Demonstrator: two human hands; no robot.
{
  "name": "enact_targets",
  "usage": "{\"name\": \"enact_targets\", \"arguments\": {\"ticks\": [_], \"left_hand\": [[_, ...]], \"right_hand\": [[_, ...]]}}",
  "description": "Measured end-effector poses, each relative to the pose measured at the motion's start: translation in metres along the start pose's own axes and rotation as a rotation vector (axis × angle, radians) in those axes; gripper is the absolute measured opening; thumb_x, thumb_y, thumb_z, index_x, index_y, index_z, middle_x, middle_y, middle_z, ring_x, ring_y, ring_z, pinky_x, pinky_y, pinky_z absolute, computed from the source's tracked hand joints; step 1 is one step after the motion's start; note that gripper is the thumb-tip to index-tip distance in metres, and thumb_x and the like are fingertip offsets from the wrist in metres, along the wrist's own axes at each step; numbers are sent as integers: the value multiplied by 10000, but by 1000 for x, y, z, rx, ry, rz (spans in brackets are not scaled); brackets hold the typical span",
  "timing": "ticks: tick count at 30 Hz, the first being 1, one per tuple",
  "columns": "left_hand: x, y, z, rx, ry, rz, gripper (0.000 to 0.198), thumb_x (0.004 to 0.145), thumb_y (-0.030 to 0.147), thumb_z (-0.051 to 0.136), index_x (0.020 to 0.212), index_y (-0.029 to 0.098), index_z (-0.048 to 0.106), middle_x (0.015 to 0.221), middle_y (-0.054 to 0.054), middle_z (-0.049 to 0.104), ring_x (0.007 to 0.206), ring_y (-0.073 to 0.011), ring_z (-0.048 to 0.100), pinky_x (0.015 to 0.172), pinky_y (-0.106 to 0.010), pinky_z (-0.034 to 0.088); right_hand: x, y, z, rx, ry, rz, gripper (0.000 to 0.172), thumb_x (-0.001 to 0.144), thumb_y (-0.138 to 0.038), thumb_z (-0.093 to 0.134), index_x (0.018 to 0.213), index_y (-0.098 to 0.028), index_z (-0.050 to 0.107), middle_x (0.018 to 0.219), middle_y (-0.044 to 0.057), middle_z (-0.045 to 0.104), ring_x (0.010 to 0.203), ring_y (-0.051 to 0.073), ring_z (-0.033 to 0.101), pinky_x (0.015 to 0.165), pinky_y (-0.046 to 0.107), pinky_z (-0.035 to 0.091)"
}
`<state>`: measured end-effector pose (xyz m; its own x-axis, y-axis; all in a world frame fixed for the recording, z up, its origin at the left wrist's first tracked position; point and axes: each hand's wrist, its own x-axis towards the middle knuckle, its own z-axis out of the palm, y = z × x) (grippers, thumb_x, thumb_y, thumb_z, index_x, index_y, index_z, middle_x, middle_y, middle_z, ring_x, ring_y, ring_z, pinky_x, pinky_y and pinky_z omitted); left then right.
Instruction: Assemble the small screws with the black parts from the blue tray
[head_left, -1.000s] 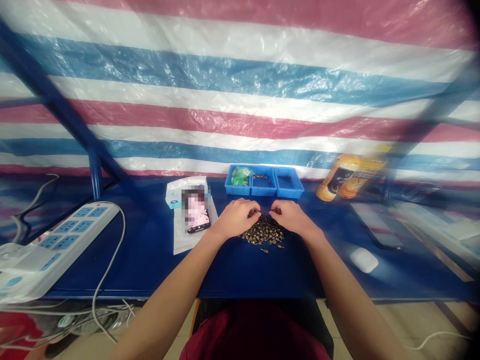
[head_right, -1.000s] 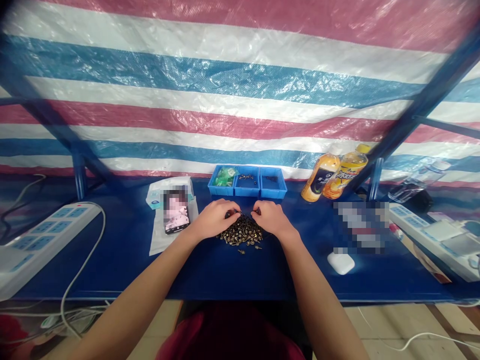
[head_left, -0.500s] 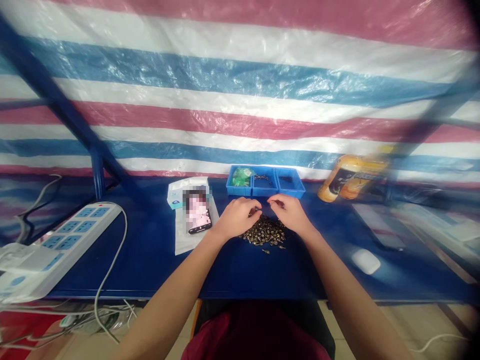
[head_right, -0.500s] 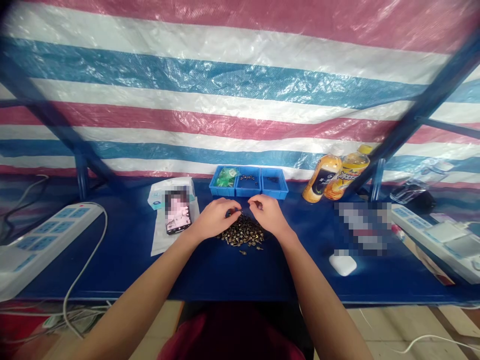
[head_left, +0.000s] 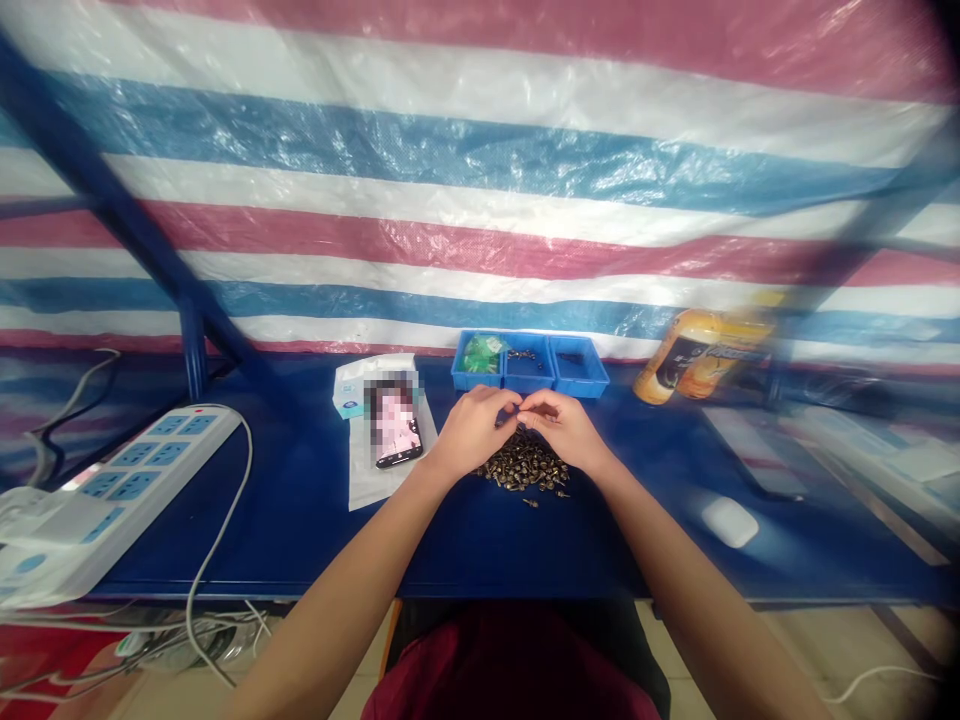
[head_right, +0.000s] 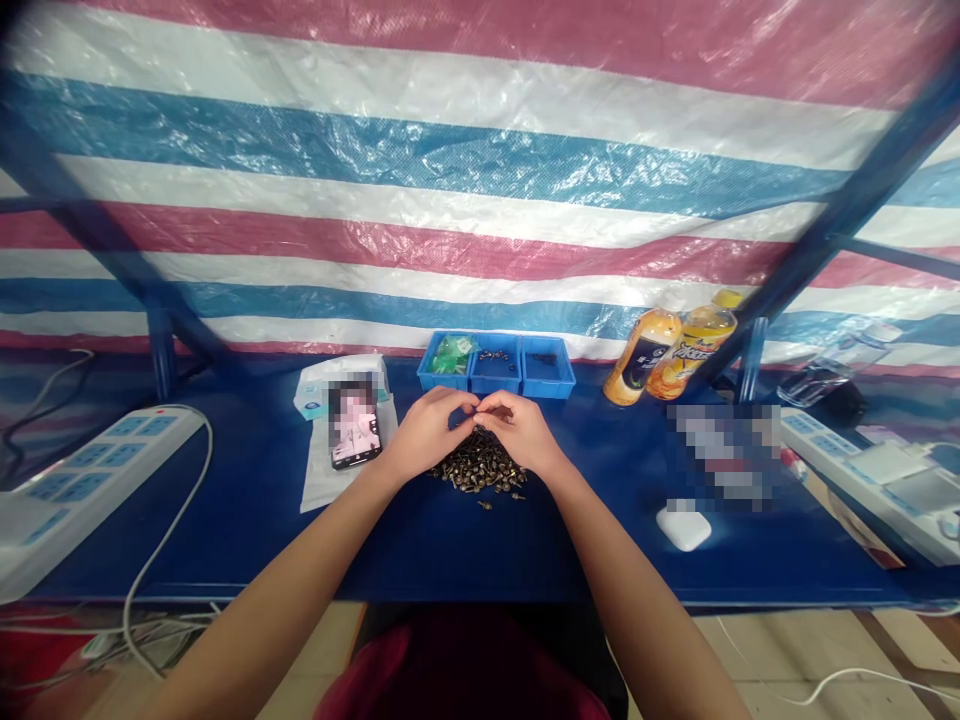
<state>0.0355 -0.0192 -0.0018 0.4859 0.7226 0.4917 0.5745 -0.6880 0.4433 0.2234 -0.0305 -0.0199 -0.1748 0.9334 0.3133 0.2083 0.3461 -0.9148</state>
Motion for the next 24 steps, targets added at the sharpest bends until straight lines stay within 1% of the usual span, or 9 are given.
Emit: {"name": "enact_targets", "arguments": {"ticks": [4,7,9,13,16,18,21,24], "left_hand": [[0,2,-1,-6,12,22,88,900,233,590,949,238,664,953,-5,713,947,-202,612,855,-335,485],[-1,3,-1,-13,19,34,90,897,250,614,967,236,669,965,-6,720,956,-204,611,855,-337,488],[-1,3,0,-13,15,41,92,895,263,626,969,235,672,968,-8,722,954,-206,613,841,-336,491],[-1,2,1,-8,33,37,104,912,313,613,915,232,678,924,-13,722,924,-206,622,819,-338,493],[0,2,1,-10,89,18,129,926,323,594,917,232,685,918,-20,721,923,-205,630,840,-345,494],[0,1,1,-20,111,18,141,935,323,583,935,234,693,932,-24,723,933,-205,635,859,-350,492],[0,0,1,-47,117,20,171,951,335,559,957,239,701,944,-24,729,936,-205,639,866,-345,489],[1,1,0,-75,101,0,222,971,357,519,949,240,706,934,-22,732,912,-199,642,848,-329,484]], "right_hand": [[0,-2,0,106,-2,52,245,742,-405,783,829,-194,694,828,33,715,771,184,661,748,343,519],[0,-3,-1,185,7,109,274,699,-421,814,804,-195,700,826,36,730,792,194,677,787,365,529],[0,-4,-1,198,3,133,286,685,-430,822,797,-193,708,816,38,734,795,196,678,799,371,531],[0,-4,-2,206,-12,121,281,739,-450,781,832,-190,731,739,22,706,721,172,655,776,358,527],[1,-4,-3,295,12,121,309,764,-424,769,1001,-229,733,818,14,723,711,158,655,769,357,531],[2,-4,-3,328,37,146,353,744,-404,788,1056,-249,732,887,18,737,727,157,661,780,365,534],[2,-4,-4,300,50,172,326,725,-409,800,992,-226,766,931,41,748,752,168,666,817,387,536],[2,-3,-3,264,45,131,321,727,-421,795,972,-215,772,918,47,751,763,179,667,817,392,538]]}}
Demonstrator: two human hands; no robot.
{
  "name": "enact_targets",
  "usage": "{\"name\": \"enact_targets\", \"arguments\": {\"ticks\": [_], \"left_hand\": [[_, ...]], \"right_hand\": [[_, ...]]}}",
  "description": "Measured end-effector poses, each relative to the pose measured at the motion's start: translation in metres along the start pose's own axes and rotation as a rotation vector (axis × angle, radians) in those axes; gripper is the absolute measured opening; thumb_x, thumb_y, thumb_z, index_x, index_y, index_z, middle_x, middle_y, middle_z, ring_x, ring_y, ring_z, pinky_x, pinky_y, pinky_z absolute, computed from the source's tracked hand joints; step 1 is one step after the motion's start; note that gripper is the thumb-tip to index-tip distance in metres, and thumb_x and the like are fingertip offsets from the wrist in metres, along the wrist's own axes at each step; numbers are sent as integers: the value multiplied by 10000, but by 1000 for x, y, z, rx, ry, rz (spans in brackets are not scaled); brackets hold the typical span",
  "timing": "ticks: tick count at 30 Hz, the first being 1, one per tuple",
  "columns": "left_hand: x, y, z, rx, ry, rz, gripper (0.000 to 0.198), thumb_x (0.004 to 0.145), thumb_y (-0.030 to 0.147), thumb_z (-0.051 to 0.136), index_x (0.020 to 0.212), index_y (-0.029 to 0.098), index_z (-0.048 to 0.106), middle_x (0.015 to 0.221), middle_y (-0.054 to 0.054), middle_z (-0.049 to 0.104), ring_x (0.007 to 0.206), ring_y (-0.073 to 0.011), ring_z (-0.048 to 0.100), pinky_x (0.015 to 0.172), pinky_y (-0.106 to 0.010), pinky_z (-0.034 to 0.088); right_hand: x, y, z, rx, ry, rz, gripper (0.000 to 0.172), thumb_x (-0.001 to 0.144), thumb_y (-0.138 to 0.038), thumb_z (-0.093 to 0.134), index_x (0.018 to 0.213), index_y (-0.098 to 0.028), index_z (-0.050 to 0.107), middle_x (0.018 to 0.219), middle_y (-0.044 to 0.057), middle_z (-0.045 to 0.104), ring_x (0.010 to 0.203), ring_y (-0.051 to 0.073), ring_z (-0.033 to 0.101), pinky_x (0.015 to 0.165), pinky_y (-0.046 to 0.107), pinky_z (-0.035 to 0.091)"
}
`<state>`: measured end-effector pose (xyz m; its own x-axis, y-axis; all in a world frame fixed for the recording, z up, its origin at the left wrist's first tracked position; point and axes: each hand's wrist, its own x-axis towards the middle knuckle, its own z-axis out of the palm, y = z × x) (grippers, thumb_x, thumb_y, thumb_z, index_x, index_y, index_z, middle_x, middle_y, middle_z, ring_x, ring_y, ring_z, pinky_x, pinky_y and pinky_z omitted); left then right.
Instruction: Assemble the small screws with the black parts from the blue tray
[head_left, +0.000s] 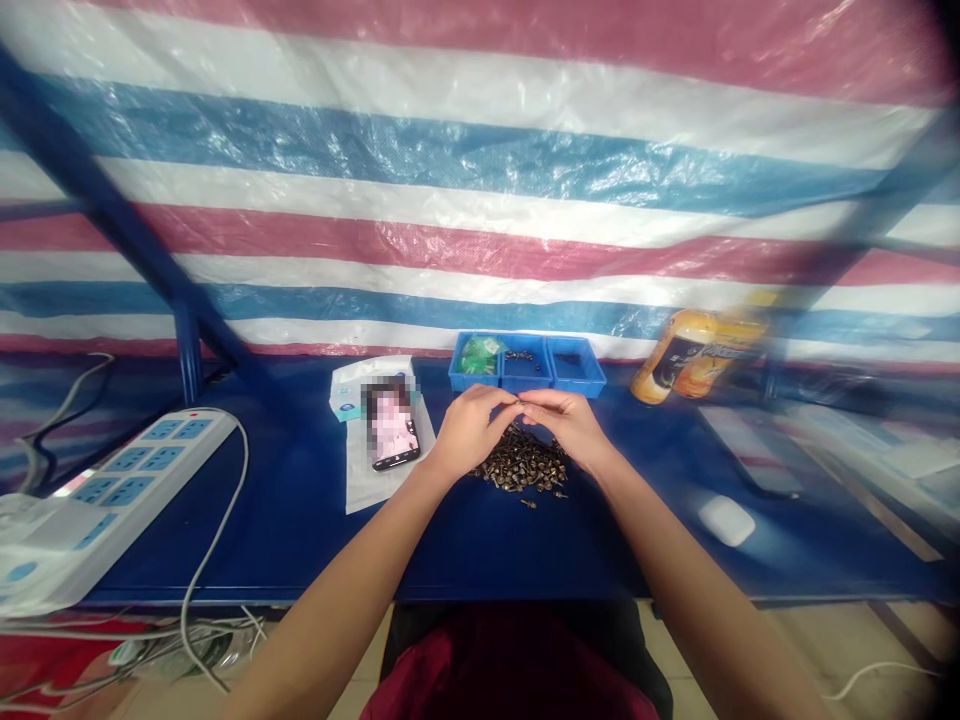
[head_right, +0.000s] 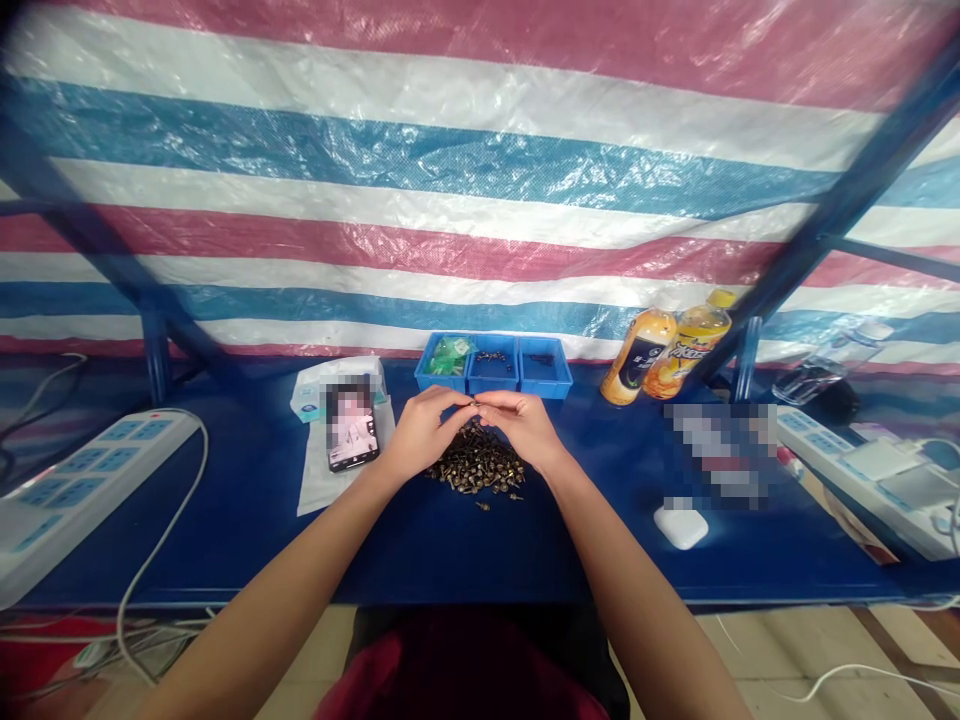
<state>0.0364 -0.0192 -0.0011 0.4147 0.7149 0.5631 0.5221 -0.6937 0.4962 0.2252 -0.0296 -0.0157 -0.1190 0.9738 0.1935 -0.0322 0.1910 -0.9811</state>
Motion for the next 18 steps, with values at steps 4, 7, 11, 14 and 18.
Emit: {"name": "enact_targets", "arguments": {"ticks": [4,7,11,14,18], "left_hand": [[0,4,-1,16,-30,-39,298,985,388,479,858,224,693,841,-15,715,830,-183,633,792,-301,468],[0,7,-2,83,-5,-92,372,996,413,438,781,212,665,745,-13,677,762,-176,616,724,-289,445],[0,9,-3,100,71,-164,328,983,412,458,835,215,674,781,-15,693,771,-179,631,725,-292,450],[0,7,-2,95,73,-173,270,966,381,492,859,221,681,820,-12,711,794,-183,646,739,-294,464],[0,7,0,112,56,-172,237,955,349,506,854,226,681,810,-3,715,790,-183,653,734,-294,470]], "right_hand": [[-1,-1,3,-61,-4,-81,298,767,-453,755,943,-212,750,875,34,734,728,166,653,769,355,536],[0,-2,3,-70,-5,-55,301,814,-507,689,868,-211,694,782,14,689,688,154,633,716,322,524],[4,2,-3,-87,45,59,421,831,-567,631,639,-199,563,572,-18,548,568,135,563,625,297,479],[7,7,-6,-105,117,134,464,805,-594,639,591,-201,516,490,-36,453,501,127,514,562,293,447],[8,8,-9,-84,216,120,511,782,-565,680,1152,-226,581,685,-34,619,519,124,559,547,285,440]]}}
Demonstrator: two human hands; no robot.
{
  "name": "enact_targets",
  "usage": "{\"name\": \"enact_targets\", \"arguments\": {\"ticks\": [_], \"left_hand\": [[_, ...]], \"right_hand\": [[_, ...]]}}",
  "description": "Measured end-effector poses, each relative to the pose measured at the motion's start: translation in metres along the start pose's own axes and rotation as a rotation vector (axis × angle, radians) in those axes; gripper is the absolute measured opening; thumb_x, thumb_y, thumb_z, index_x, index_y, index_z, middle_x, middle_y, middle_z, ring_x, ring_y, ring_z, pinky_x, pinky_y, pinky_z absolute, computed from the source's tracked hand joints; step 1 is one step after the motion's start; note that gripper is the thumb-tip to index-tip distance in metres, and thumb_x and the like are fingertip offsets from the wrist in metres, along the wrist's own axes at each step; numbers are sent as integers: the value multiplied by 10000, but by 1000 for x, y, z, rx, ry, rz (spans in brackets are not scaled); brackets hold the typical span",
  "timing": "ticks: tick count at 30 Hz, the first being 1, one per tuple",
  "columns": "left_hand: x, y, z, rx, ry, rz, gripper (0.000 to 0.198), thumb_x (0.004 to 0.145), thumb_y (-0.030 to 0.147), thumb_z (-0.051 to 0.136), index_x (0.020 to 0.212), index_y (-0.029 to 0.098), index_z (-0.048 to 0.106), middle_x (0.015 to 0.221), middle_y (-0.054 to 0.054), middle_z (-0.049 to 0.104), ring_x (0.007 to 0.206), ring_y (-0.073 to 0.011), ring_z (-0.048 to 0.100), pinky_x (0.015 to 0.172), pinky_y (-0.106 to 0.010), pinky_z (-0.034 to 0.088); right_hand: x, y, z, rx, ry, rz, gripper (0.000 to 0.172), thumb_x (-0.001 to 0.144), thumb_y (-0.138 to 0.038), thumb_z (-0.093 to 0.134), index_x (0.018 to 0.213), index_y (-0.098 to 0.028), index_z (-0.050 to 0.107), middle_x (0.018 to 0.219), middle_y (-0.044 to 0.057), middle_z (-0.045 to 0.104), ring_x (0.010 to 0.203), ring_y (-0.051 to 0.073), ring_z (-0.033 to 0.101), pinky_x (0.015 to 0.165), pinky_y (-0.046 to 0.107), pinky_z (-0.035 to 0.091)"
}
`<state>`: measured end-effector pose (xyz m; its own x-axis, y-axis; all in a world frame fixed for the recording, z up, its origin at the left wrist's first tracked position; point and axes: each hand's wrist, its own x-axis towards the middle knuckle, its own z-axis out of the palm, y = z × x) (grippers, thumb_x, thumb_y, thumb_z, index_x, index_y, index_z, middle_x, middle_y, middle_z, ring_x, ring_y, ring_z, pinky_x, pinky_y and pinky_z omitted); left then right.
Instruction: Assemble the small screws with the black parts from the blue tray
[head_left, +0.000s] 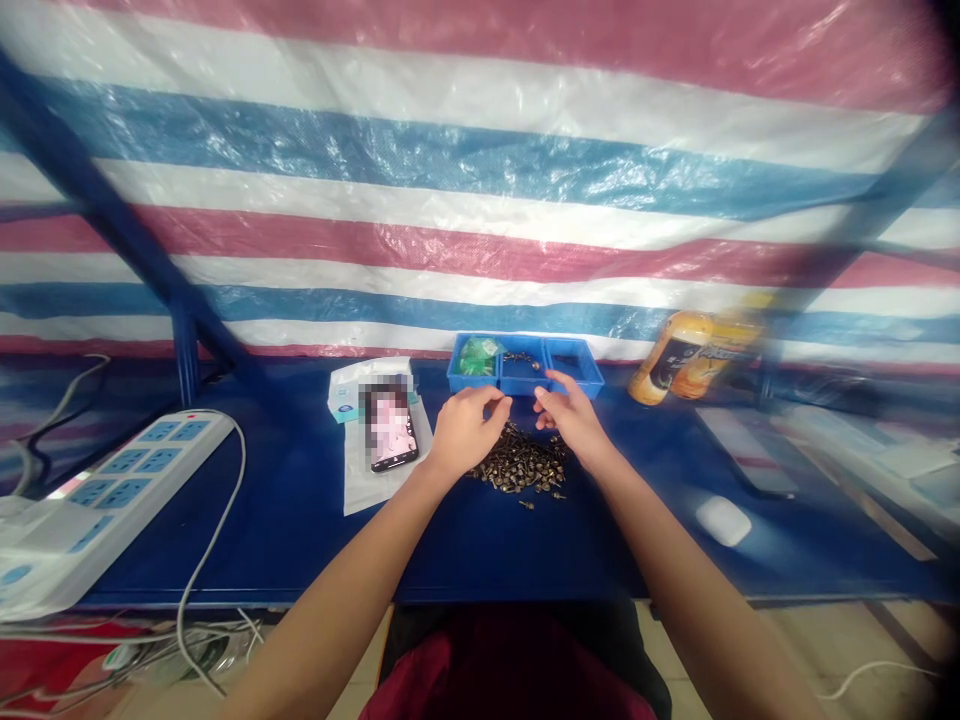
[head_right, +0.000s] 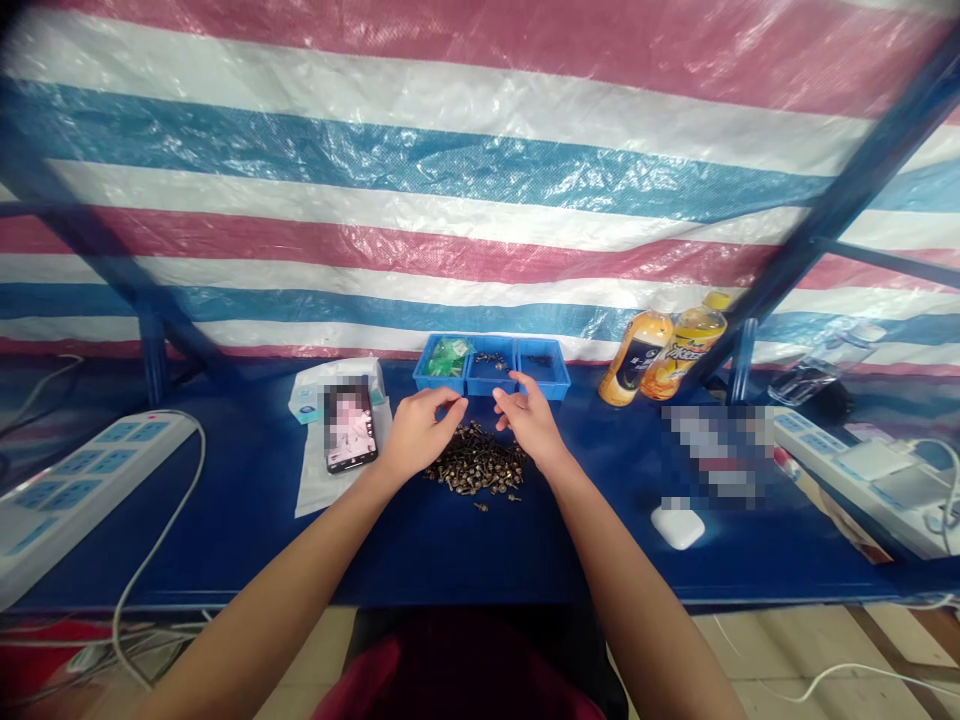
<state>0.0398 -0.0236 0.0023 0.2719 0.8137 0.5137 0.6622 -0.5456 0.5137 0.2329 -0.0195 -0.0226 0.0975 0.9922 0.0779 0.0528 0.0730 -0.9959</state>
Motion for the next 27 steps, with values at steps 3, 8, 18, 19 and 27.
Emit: {"name": "enact_targets", "arguments": {"ticks": [3,8,18,19,27], "left_hand": [[0,-1,0,13,-2,-15,226,949,351,511,862,231,681,817,-4,718,791,-187,656,735,-298,470],[1,-4,-1,45,-7,-46,232,949,349,497,849,240,677,813,-1,720,779,-195,659,715,-301,463],[1,-7,0,71,-15,-68,219,945,343,500,858,254,681,833,-8,734,794,-211,683,719,-308,479],[0,-7,0,73,-19,-67,214,942,344,505,864,254,683,838,-10,736,799,-213,685,717,-308,481],[0,-7,1,93,-27,-77,208,939,361,510,882,257,680,844,-7,739,802,-218,685,696,-310,477]], "right_hand": [[2,-1,-6,-80,10,-26,596,795,-537,672,1293,-244,528,742,-26,647,511,118,540,528,279,422],[7,4,-23,-374,-16,-124,299,843,-444,614,1008,-211,703,734,12,668,630,165,588,629,319,473],[-11,1,-5,-963,-266,-317,261,908,-308,539,1087,-343,726,1009,43,706,1010,265,567,899,456,386],[-12,1,-4,-982,-273,-310,267,915,-308,526,1085,-347,727,1013,47,703,1020,273,556,898,464,375],[-13,0,-13,-988,-381,-261,279,858,-295,568,1077,-332,737,1059,48,678,1092,291,524,935,486,344]]}}
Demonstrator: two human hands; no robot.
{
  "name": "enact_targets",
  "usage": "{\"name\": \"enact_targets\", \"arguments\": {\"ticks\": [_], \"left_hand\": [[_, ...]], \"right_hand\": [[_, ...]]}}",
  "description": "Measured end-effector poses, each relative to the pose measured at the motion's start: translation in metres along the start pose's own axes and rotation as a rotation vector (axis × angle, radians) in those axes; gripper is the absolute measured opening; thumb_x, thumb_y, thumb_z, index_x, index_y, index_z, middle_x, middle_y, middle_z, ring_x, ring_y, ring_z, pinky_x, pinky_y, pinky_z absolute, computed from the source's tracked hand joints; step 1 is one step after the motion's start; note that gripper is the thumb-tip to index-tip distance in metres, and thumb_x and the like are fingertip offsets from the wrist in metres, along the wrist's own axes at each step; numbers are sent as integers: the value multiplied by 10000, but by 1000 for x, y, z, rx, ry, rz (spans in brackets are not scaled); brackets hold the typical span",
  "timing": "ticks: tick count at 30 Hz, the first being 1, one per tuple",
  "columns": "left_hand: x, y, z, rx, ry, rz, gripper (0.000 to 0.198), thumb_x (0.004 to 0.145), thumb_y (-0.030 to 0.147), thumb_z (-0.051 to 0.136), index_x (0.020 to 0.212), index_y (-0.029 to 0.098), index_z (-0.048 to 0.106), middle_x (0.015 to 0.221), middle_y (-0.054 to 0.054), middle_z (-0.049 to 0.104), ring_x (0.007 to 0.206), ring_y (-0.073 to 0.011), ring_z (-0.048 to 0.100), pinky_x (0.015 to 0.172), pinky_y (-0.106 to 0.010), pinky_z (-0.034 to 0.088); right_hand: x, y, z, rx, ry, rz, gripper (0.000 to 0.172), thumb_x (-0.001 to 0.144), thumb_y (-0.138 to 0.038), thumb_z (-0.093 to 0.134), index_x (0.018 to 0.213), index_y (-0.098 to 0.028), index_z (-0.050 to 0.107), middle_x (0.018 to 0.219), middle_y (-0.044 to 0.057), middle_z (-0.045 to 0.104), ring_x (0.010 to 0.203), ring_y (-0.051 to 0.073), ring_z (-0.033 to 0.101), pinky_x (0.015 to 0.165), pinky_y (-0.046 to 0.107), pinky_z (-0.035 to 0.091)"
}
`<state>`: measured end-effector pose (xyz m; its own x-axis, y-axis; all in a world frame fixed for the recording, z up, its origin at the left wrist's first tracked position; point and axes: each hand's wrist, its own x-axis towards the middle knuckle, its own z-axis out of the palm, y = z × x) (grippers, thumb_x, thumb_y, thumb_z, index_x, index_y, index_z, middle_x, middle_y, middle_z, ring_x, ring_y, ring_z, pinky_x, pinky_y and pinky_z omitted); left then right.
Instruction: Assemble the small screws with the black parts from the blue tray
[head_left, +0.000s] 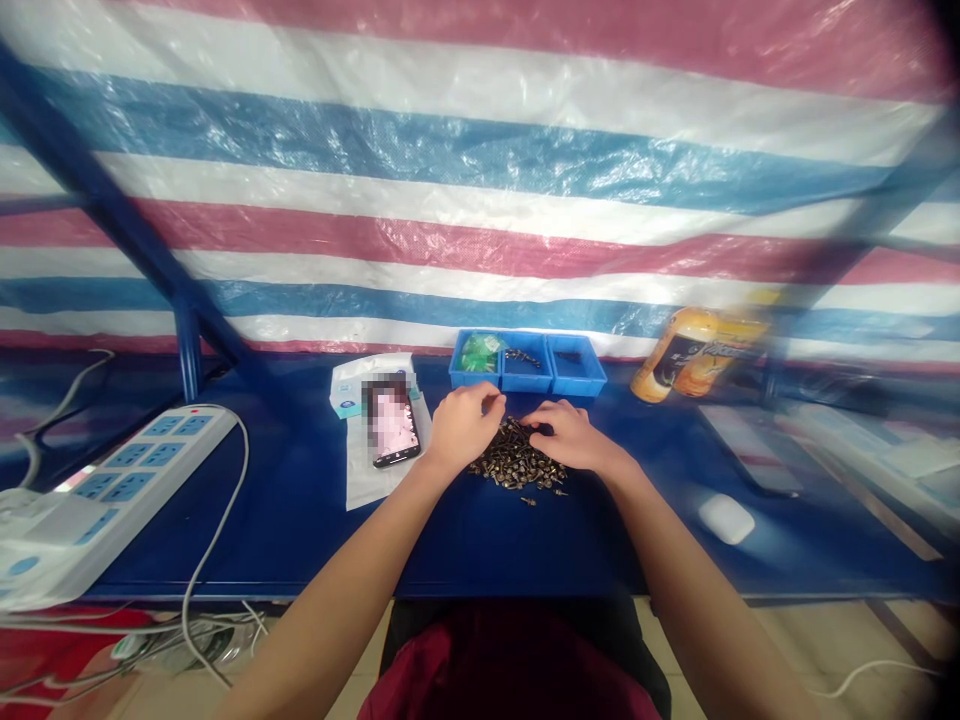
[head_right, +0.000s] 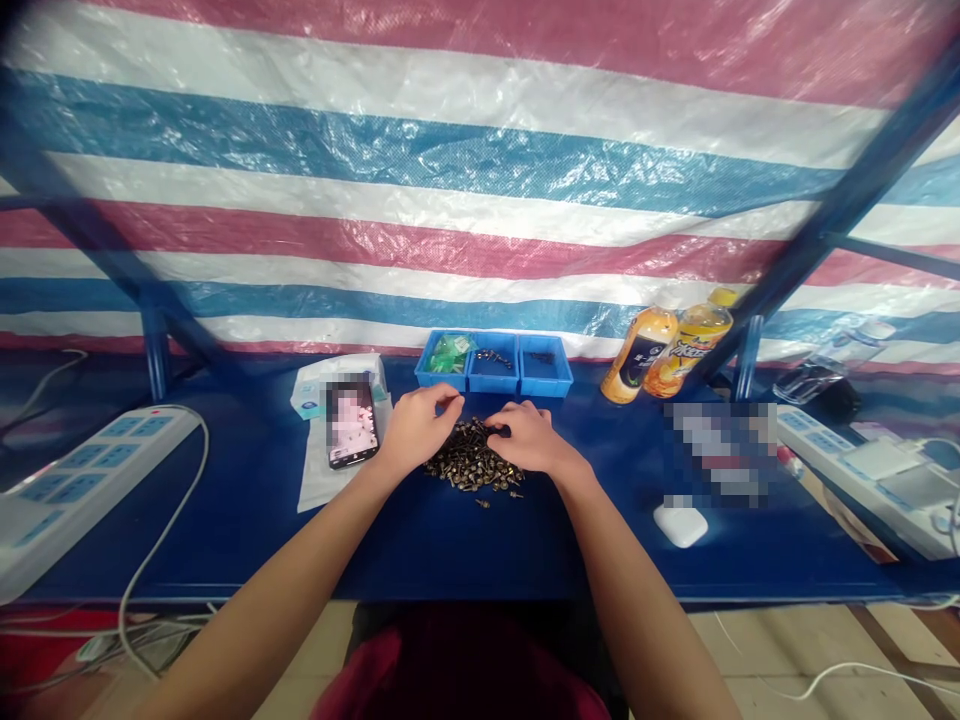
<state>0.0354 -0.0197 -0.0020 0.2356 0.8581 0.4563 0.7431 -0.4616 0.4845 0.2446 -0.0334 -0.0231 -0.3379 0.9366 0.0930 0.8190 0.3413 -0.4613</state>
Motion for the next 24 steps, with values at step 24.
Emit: {"name": "enact_targets", "arguments": {"ticks": [24], "left_hand": [[-1,2,1,23,-26,-18,214,933,394,533,934,262,701,838,-11,745,810,-226,694,689,-314,474]], "right_hand": [[3,3,-2,19,44,-78,191,919,-287,562,912,-292,753,1007,34,687,962,217,596,889,374,409]]}}
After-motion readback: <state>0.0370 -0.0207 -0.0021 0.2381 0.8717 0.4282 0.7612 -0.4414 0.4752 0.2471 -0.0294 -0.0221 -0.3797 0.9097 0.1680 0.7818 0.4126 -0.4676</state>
